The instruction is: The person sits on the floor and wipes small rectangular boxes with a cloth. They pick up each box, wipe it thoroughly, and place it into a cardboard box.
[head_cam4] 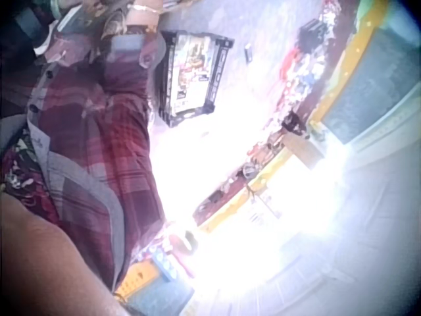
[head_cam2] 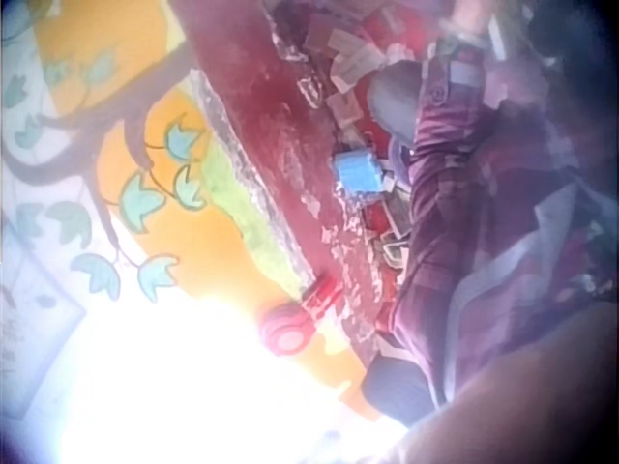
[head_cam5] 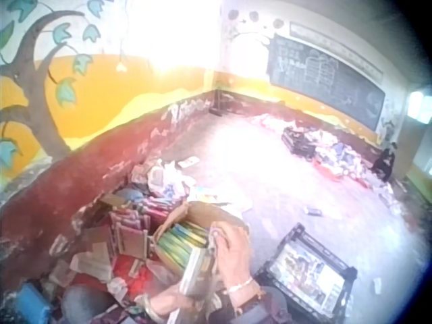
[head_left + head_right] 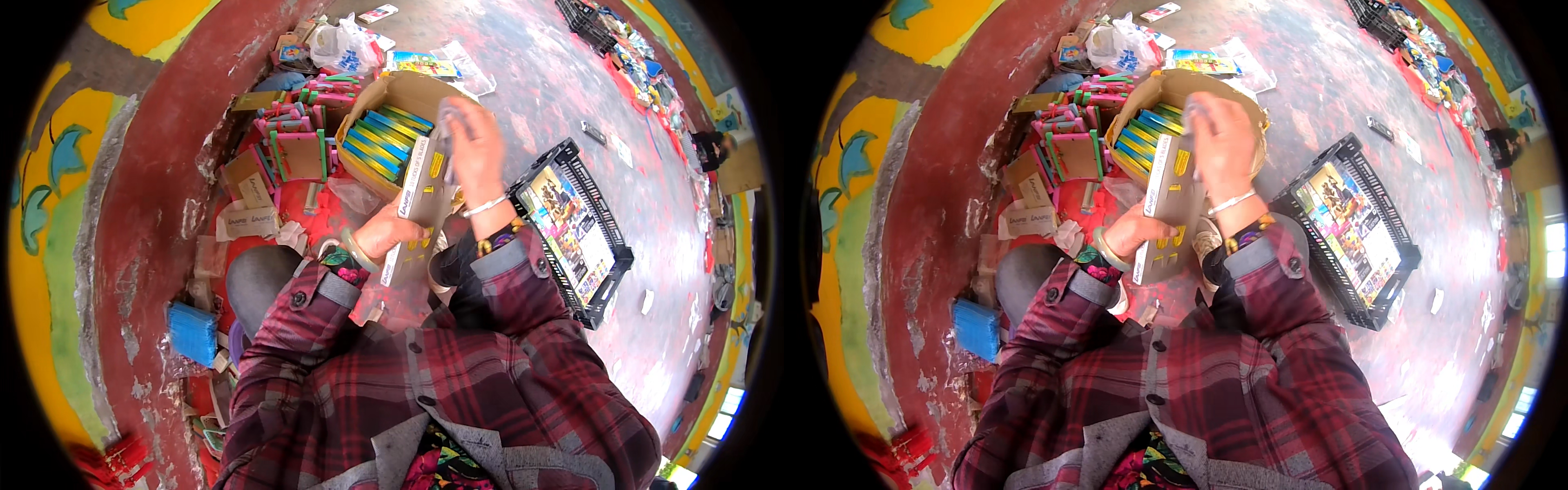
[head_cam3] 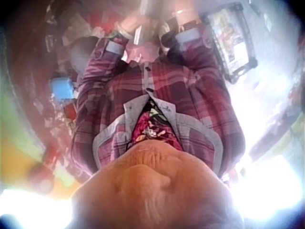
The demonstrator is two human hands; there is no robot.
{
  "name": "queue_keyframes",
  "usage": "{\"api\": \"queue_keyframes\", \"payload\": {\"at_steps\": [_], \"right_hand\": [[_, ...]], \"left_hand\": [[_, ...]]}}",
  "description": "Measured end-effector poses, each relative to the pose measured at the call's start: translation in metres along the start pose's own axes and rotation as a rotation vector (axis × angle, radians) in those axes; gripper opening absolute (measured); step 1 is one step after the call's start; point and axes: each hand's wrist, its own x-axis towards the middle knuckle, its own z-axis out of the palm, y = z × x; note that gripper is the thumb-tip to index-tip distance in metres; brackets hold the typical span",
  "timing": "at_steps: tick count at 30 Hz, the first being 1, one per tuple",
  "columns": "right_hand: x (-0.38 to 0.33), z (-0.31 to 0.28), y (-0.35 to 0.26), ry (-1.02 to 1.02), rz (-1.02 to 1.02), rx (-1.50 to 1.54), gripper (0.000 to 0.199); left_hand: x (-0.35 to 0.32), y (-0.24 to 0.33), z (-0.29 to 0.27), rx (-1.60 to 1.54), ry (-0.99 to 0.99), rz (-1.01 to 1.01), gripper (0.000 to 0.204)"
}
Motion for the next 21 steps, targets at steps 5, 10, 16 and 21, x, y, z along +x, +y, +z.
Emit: {"api": "queue_keyframes", "payload": {"at_steps": [5, 10, 16, 21], "right_hand": [[0.011, -0.020, -0.008, 0.012, 0.265, 0.493, 0.025], [-0.013, 0.001, -0.045, -0.301, -0.150, 0.147, 0.025], [-0.032, 0.014, -0.040, -0.675, -0.385, 0.131, 0.027], [-0.039, 0.004, -0.052, -0.896, -0.444, 0.202, 0.022]], "left_hand": [[0.006, 0.003, -0.006, -0.418, 0.105, -0.017, 0.058], [0.015, -0.009, -0.020, -0.582, 0.246, 0.045, 0.052], [0.017, -0.015, -0.027, -0.577, 0.289, 0.221, 0.045], [0.018, -0.013, -0.046, -0.527, 0.245, 0.312, 0.049]]}}
